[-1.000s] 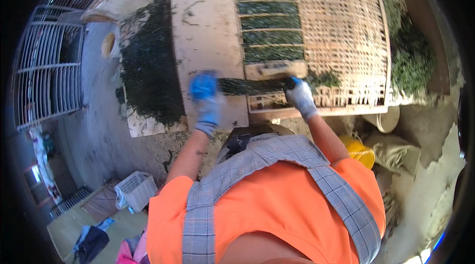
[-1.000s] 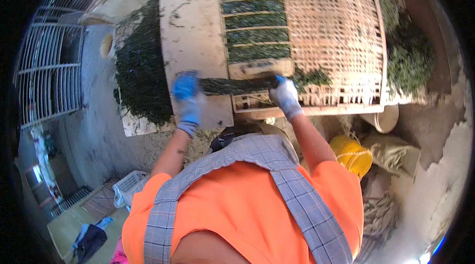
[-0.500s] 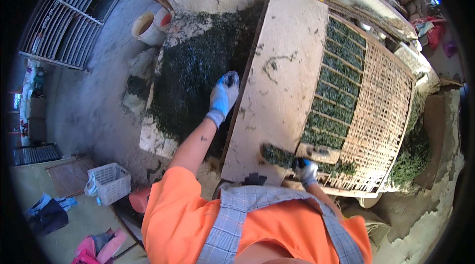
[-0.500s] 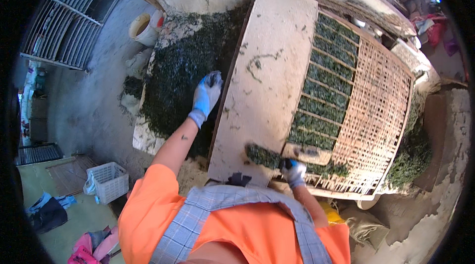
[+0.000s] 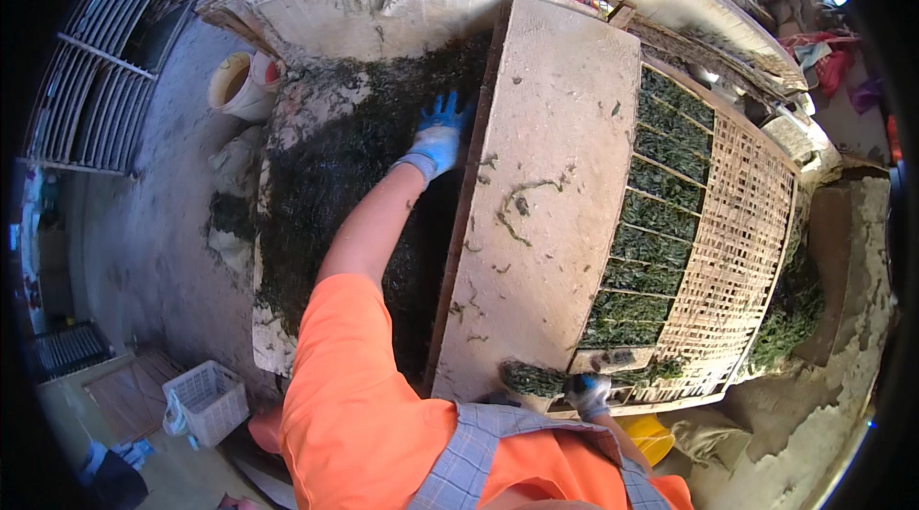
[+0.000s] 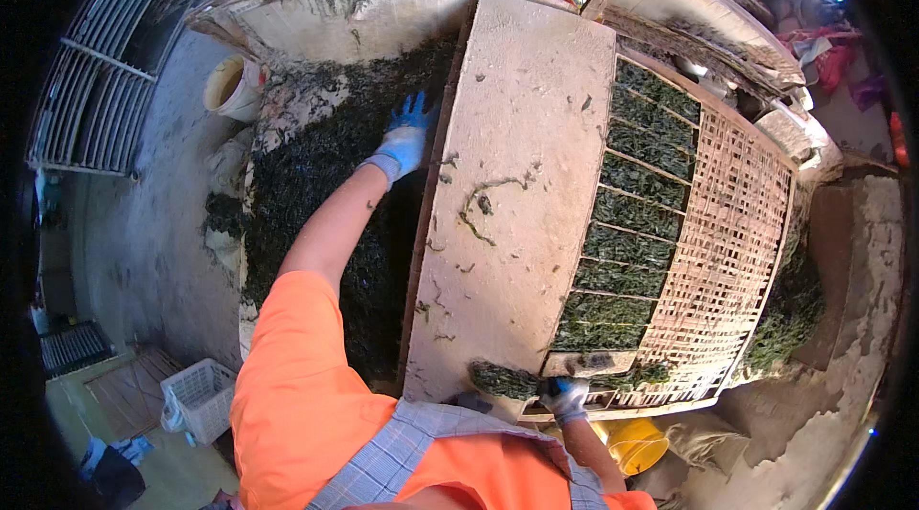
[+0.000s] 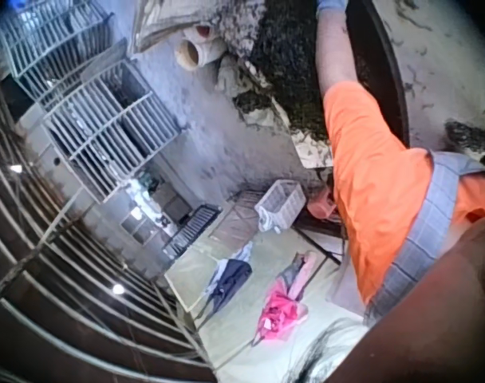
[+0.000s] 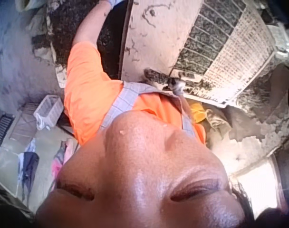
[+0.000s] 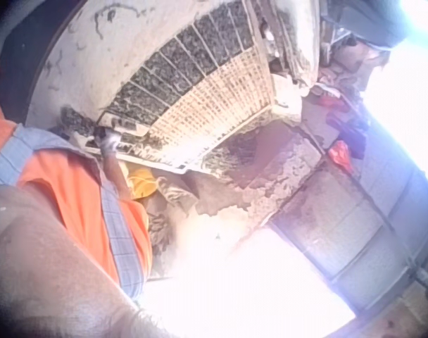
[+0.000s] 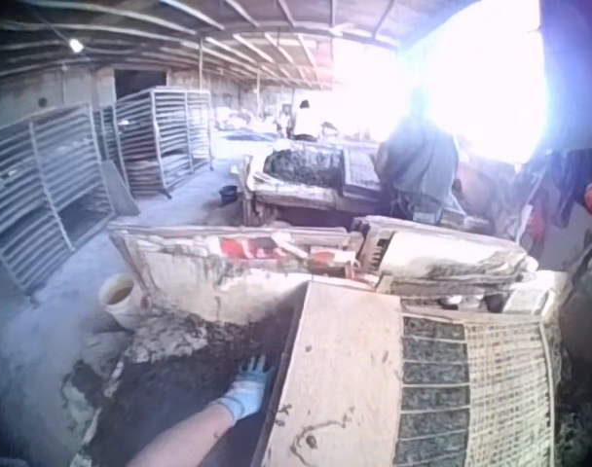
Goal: The person gathers bunches of long green leaves from a pile, lays them across a wooden lattice frame, and then uses a wooden panel to press and spread the leaves into the grid.
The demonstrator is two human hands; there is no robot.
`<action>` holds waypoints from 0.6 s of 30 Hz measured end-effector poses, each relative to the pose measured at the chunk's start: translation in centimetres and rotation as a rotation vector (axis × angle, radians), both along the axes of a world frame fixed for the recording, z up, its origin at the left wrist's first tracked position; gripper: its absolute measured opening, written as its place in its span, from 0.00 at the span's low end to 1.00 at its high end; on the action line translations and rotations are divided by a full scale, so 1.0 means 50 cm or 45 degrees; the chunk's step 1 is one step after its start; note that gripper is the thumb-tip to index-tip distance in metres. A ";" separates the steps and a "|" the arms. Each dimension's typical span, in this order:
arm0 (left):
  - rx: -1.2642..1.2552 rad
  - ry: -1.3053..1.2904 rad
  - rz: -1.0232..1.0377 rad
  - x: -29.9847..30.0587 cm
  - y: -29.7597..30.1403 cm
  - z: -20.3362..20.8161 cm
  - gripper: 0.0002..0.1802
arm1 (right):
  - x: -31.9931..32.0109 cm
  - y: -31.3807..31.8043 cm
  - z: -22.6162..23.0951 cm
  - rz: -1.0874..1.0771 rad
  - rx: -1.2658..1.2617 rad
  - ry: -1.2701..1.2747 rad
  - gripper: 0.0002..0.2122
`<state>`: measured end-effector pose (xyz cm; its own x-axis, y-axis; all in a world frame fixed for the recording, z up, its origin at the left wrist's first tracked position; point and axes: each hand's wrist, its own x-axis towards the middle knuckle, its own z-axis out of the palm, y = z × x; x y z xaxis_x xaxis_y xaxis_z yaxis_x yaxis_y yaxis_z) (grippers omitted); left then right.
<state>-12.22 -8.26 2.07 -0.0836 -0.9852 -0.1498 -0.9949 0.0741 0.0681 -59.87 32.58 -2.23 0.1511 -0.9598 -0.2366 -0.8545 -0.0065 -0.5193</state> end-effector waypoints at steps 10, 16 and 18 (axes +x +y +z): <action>0.038 1.947 0.856 0.146 -0.122 -0.096 0.22 | -0.065 0.025 -0.057 0.131 0.145 0.165 0.14; 0.634 3.076 1.006 0.186 -0.005 -0.080 0.24 | -0.027 0.020 -0.007 0.083 0.175 0.063 0.14; 0.603 2.951 0.987 0.188 0.021 -0.096 0.29 | -0.033 0.034 -0.022 -0.072 0.221 -0.047 0.15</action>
